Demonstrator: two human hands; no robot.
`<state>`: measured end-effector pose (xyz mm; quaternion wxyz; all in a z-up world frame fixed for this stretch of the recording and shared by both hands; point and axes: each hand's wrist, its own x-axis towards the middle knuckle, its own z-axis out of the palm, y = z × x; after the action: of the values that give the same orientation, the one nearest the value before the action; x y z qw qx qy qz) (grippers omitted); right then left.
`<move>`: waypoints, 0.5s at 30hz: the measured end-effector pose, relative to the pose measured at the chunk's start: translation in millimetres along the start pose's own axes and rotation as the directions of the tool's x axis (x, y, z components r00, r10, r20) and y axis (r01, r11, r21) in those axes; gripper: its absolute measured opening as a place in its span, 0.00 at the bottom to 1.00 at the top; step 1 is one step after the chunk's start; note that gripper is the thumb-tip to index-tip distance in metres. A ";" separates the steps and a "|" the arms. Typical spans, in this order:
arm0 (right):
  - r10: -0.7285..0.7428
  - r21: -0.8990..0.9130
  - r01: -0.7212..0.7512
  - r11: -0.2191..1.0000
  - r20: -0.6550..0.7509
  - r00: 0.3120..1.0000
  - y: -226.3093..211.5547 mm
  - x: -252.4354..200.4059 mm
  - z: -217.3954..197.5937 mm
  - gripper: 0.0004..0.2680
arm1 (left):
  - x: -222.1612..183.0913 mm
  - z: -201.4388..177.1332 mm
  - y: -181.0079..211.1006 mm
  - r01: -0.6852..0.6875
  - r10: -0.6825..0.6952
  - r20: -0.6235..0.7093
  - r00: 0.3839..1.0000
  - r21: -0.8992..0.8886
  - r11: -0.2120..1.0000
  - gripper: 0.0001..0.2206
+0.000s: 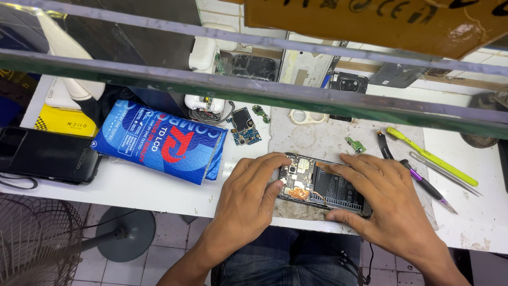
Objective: The person is repairing a smartphone by connecting internal ribbon cables and adjusting components. They use a screwdriver to loosen screws and manipulate the battery and camera modules within the open device chassis.
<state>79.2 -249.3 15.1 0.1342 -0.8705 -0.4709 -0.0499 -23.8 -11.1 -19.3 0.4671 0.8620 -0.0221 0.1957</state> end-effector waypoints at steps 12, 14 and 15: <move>0.074 0.242 -0.022 0.970 -0.211 0.975 15.5 -22.7 27.2 0.26 | -0.7 5.5 2.7 0.039 -0.040 0.016 0.999 0.068 0.997 0.22; 0.042 0.213 0.015 0.977 -0.265 0.963 13.8 -26.2 28.8 0.25 | -0.1 4.3 2.5 0.036 -0.038 0.032 0.999 0.062 0.997 0.22; 0.025 0.195 0.034 0.980 -0.289 0.957 12.8 -27.6 28.9 0.25 | 0.0 3.9 2.2 0.052 -0.054 0.042 0.998 0.051 0.997 0.23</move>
<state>73.5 -270.1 -20.9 0.2878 -0.8350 -0.4506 -0.1303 -23.0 -15.6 -19.5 0.4498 0.8777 -0.0042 0.1650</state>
